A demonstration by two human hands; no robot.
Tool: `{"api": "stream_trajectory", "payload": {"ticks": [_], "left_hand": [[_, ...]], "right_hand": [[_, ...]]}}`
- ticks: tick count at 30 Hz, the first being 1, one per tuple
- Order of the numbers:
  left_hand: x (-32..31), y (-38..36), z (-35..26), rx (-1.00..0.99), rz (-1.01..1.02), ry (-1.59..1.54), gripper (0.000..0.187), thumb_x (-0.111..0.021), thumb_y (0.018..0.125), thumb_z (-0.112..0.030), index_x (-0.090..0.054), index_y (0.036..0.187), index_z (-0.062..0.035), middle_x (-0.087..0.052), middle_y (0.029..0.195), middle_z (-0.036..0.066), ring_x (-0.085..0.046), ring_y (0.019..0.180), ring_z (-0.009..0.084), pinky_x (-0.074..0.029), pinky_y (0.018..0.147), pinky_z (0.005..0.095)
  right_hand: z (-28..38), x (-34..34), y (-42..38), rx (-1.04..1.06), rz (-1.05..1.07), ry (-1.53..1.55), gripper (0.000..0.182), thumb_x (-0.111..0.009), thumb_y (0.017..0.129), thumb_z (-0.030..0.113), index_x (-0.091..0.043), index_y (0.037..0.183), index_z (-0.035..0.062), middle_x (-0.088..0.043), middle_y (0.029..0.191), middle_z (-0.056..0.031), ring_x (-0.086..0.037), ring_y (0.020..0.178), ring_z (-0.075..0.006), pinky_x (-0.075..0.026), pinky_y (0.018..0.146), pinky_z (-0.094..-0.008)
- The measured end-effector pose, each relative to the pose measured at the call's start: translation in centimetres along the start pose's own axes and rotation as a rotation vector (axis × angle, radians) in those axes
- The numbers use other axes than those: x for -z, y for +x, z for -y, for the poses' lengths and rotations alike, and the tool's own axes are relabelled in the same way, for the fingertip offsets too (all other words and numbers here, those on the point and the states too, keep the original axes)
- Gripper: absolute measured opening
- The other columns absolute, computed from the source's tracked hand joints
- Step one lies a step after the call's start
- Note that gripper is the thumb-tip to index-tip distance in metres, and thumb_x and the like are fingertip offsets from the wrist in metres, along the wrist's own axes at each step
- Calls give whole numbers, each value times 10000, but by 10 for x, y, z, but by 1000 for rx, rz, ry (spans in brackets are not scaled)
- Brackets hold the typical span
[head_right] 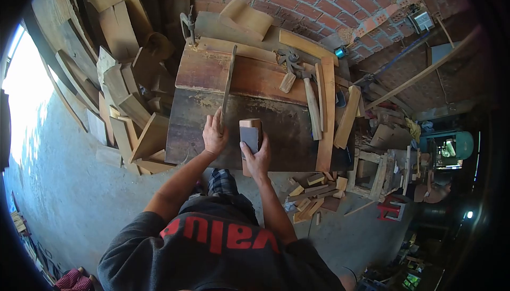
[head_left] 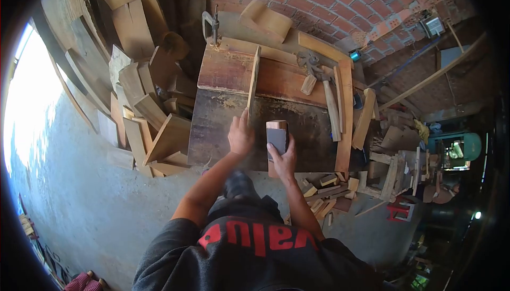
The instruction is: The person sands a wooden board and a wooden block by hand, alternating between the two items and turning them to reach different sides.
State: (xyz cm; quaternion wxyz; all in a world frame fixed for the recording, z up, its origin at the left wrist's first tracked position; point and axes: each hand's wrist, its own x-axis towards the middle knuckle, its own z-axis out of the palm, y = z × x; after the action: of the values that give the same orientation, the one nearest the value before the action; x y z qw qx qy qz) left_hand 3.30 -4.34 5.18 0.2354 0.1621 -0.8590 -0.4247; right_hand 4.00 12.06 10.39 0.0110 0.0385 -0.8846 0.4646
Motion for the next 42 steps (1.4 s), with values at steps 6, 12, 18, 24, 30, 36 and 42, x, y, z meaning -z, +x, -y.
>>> {"api": "stream_trajectory", "payload": {"ticks": [6,12,18,24,30,36,42], "left_hand": [[-11,2,-8,-24,-16,-45,698,-632,771,-23,-437,1438,-92,-506,996,178,-542,895,393,-483,720,500],[-13,10,-1,-189,-139,-179,602,-599,835,49,-441,1412,-13,-524,1160,235,-550,1034,418,-500,829,475],[-22,7,3,-100,-105,-330,557,-577,855,73,-461,1397,10,-503,1337,280,-530,1209,463,-471,1007,452],[-27,3,-3,-22,-93,-391,617,-566,827,97,-452,1425,-5,-488,1386,275,-501,1282,450,-445,1057,440],[-28,2,-3,-8,-75,-324,645,-518,820,107,-439,1449,-14,-519,1360,256,-519,1265,429,-443,1062,435],[-31,1,-4,7,-77,-334,650,-549,812,104,-439,1441,-18,-511,1366,246,-516,1255,428,-434,1062,435],[-28,5,-5,42,-38,-406,647,-557,827,92,-424,1450,-15,-512,1357,237,-493,1255,422,-402,1078,443]], "right_hand": [[7,13,5,0,-31,-42,756,-789,816,316,-440,1396,-22,-591,1250,-212,-599,1131,-322,-471,965,-410],[39,14,37,-37,-16,80,755,-787,822,342,-435,1396,0,-569,1253,-234,-575,1160,-368,-462,974,-442],[68,-15,65,123,-31,-23,750,-763,846,334,-400,1411,1,-539,1293,-255,-558,1179,-405,-451,994,-462],[95,-45,104,164,180,-502,846,-730,835,415,-352,1444,-35,-517,1282,-297,-556,1146,-462,-476,936,-521],[112,-85,249,124,95,-494,815,-687,876,401,-307,1469,-9,-518,1285,-289,-571,1120,-477,-479,933,-538],[102,-66,171,326,155,-634,807,-691,861,366,-321,1472,-9,-516,1245,-303,-569,1100,-479,-482,890,-548],[78,-78,179,407,77,-630,868,-703,851,405,-293,1462,-54,-531,1189,-306,-581,1061,-460,-489,852,-553]]}}
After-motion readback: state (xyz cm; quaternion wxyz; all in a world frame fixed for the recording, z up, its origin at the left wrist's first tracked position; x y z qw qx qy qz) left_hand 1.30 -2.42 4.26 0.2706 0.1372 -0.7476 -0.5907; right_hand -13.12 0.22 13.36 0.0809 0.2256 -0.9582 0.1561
